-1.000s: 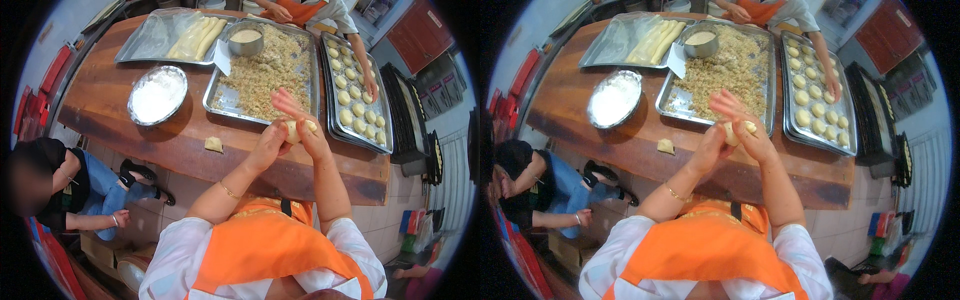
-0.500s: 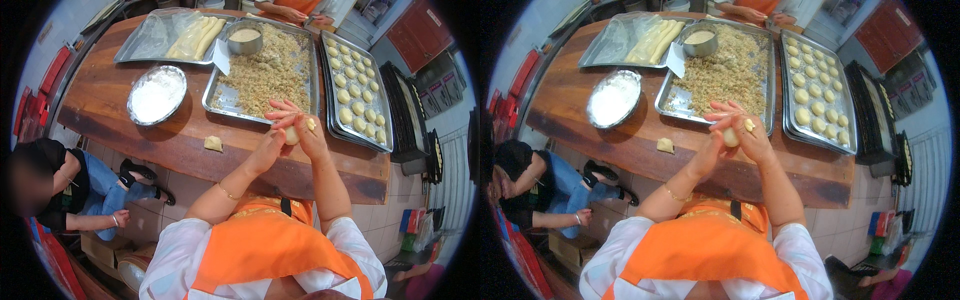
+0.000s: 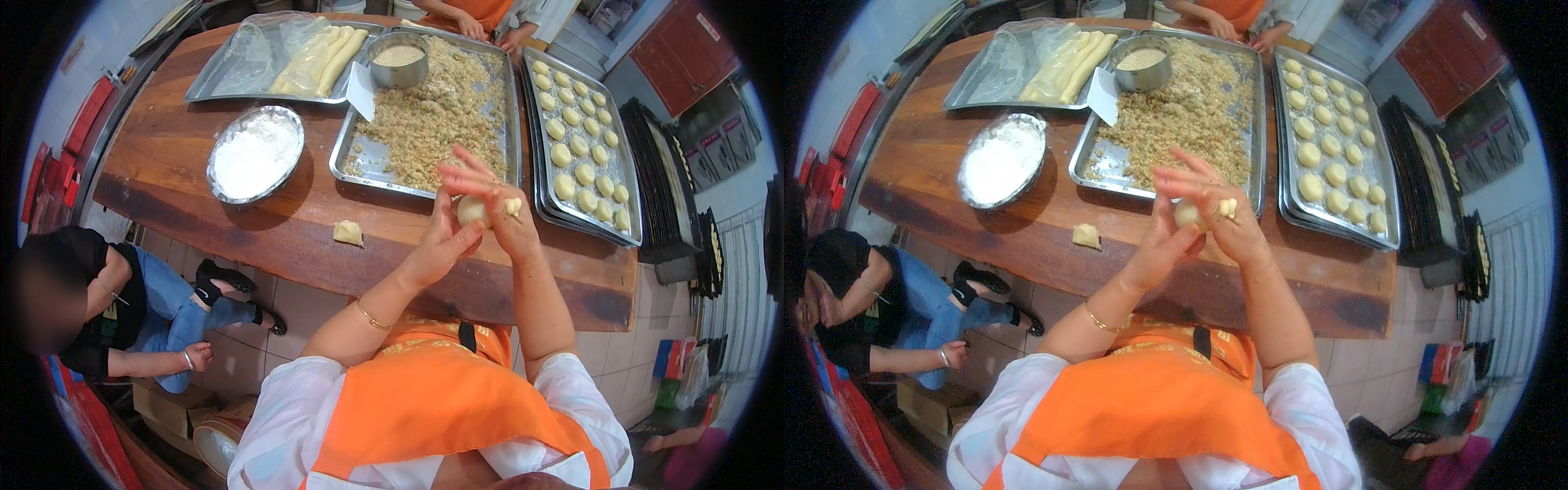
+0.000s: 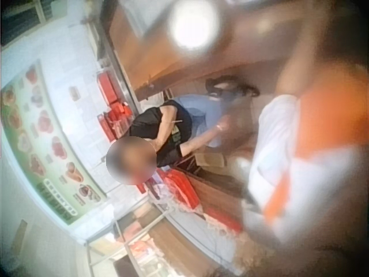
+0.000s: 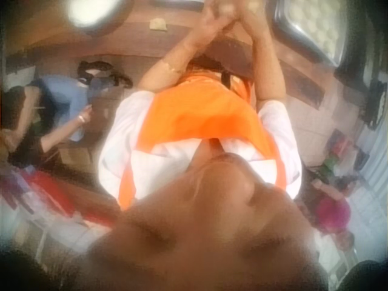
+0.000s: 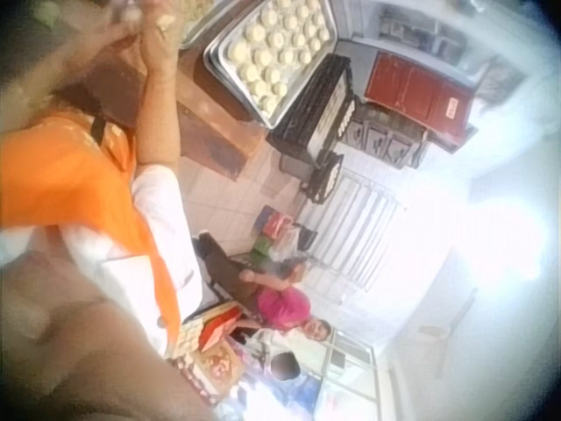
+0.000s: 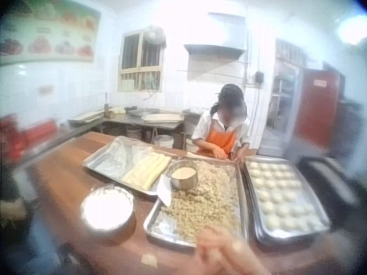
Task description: The person fills pieces of dough with a crumble mixture, pinches the dough closed, and rolls it into spheres by hand before placing them on a baking tray.
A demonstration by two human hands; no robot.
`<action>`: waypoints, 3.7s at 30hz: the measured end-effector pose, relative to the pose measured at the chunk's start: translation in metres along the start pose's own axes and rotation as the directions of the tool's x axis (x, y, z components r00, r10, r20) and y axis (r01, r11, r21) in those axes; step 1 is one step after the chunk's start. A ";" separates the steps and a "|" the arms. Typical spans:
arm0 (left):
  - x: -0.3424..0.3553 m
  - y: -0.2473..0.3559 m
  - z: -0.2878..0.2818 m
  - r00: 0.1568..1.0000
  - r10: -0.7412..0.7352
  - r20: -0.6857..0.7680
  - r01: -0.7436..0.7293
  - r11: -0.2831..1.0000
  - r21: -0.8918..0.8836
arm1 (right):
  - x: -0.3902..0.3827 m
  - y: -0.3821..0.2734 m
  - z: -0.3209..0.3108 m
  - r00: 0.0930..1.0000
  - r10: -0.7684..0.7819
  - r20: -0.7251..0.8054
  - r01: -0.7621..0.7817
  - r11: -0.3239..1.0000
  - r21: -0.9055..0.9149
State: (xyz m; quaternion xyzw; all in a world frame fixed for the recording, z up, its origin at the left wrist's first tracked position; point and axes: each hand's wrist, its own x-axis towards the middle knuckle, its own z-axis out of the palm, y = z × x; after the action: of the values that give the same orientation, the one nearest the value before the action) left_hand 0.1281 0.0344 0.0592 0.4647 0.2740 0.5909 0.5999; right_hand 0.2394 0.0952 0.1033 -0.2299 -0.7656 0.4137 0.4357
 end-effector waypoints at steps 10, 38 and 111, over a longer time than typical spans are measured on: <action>-0.004 0.001 0.018 0.980 0.064 -0.187 -0.076 0.995 -0.061 | 0.003 -0.006 -0.016 0.984 0.025 0.174 -0.026 1.000 0.005; 0.003 0.009 0.004 0.996 -0.055 -0.072 0.008 0.844 -0.536 | 0.007 -0.036 -0.022 0.985 0.168 -0.028 -0.163 0.888 -0.430; -0.058 -0.038 -0.074 0.987 0.044 0.155 -0.154 0.535 0.831 | -0.055 0.012 0.004 0.812 0.182 0.554 0.134 0.866 -0.482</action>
State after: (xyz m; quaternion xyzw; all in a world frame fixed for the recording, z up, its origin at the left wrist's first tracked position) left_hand 0.0713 0.0010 -0.0181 0.7429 0.4616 0.3928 0.2840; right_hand 0.2641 0.0603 0.0661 -0.2067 -0.9387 0.2572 0.1001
